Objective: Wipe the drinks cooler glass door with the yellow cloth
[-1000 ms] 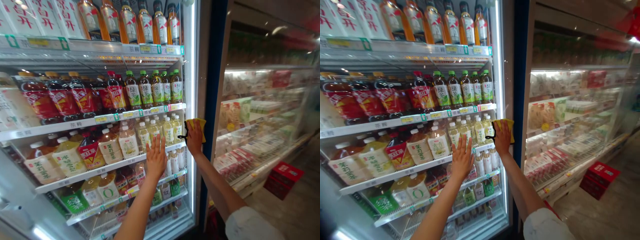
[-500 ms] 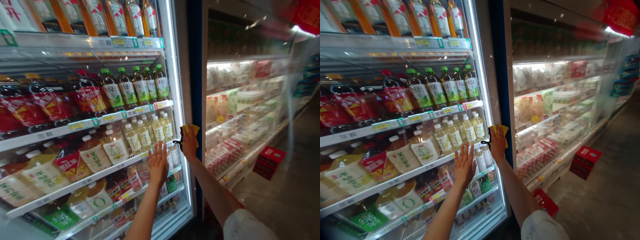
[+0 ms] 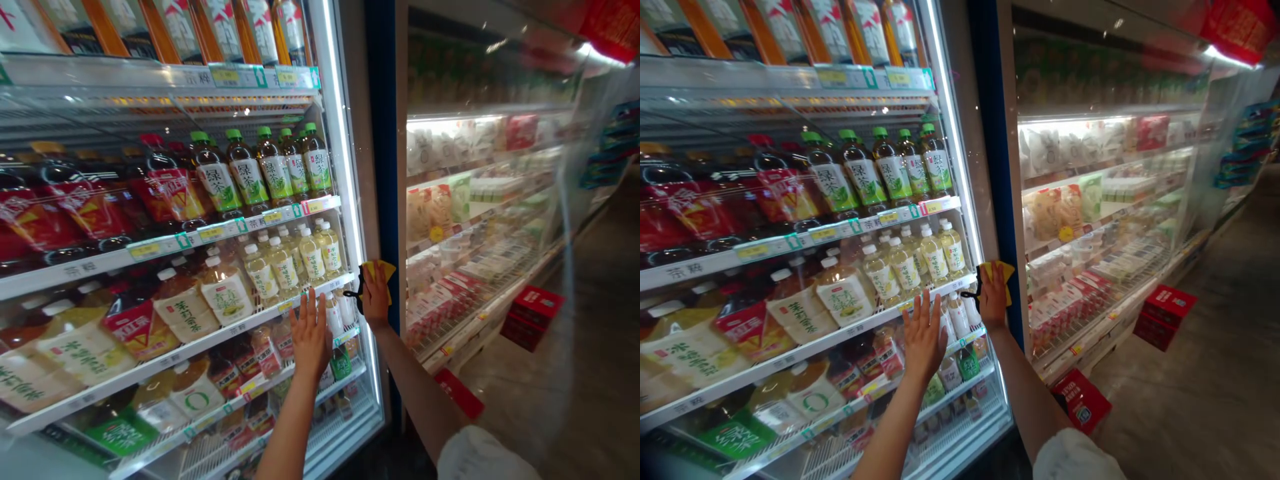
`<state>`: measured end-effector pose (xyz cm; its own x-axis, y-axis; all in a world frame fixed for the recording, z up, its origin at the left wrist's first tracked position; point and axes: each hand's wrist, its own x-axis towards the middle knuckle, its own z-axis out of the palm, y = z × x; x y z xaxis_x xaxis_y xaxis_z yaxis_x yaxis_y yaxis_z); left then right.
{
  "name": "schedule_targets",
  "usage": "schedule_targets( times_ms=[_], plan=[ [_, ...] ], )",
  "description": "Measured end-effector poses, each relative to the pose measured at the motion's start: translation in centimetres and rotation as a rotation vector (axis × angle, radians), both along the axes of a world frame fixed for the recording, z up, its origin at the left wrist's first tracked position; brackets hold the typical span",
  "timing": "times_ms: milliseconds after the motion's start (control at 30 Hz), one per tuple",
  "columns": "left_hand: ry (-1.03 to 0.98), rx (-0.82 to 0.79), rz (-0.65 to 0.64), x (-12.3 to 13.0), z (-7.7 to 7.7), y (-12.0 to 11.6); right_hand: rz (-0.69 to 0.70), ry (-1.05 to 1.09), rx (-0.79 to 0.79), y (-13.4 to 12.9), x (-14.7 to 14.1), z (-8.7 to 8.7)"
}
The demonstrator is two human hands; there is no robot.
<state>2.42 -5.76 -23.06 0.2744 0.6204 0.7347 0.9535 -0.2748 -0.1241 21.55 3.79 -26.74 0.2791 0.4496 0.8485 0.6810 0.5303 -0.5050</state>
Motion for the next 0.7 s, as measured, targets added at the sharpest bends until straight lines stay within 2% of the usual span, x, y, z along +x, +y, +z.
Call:
schedule_targets(
  times_ms=[67,133,200,333,400,500,567,633,700],
  plan=[
    [-0.019,0.023,0.017,-0.7,-0.5,-0.3,0.013,0.033,-0.025,-0.7,-0.5,-2.6],
    [-0.013,0.018,0.036,-1.5,-0.8,-0.7,0.039,0.071,-0.030,-0.9,-0.8,-3.7],
    [-0.003,-0.004,0.057,-2.3,-0.7,-1.3,0.047,0.113,-0.013,-0.7,-1.2,-2.6],
    [-0.030,-0.007,0.088,-3.0,-0.3,-2.2,0.027,0.082,0.021,-0.7,-3.4,1.4],
    [-0.040,0.003,0.093,-3.1,-0.4,-2.3,0.049,-0.034,0.011,-1.6,-4.8,1.3],
    [-0.049,0.030,0.113,-3.4,-0.6,-2.4,0.084,-0.175,0.000,-3.0,-5.4,-1.0],
    [-0.055,0.045,0.137,-3.9,-0.7,-2.5,0.078,-0.142,0.001,-3.1,-4.8,-2.0],
    [-0.065,0.046,0.160,-4.3,-0.7,-2.6,0.057,-0.037,0.004,-2.7,-4.2,-1.4],
    [-0.075,0.035,0.177,-4.6,-0.6,-2.7,0.043,0.029,0.010,-2.3,-4.5,0.3]
  ],
)
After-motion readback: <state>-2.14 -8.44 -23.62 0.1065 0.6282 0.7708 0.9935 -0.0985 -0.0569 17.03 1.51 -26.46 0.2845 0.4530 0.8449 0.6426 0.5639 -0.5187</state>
